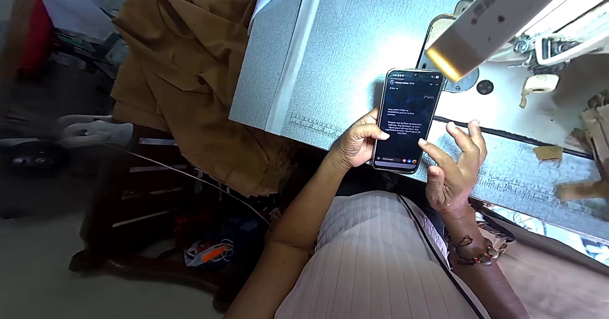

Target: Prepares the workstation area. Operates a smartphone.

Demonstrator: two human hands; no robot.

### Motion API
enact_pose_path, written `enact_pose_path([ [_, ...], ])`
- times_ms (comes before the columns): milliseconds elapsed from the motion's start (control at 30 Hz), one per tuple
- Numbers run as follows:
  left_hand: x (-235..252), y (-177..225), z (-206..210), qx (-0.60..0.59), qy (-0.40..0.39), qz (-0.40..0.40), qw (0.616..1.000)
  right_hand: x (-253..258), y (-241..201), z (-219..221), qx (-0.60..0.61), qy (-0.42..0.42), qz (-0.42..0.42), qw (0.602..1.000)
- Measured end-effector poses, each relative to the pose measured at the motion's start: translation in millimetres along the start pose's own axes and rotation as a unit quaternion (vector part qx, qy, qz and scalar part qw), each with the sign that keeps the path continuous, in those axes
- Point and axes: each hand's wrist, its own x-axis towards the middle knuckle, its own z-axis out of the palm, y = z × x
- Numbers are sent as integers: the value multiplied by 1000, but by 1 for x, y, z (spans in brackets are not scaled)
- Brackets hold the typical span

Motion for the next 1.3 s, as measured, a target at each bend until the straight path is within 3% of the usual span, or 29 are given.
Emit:
enact_pose_path([
  [1300,-1,1,1,6,5,-5,1000,1,0,-1,6,-3,-2,1000],
])
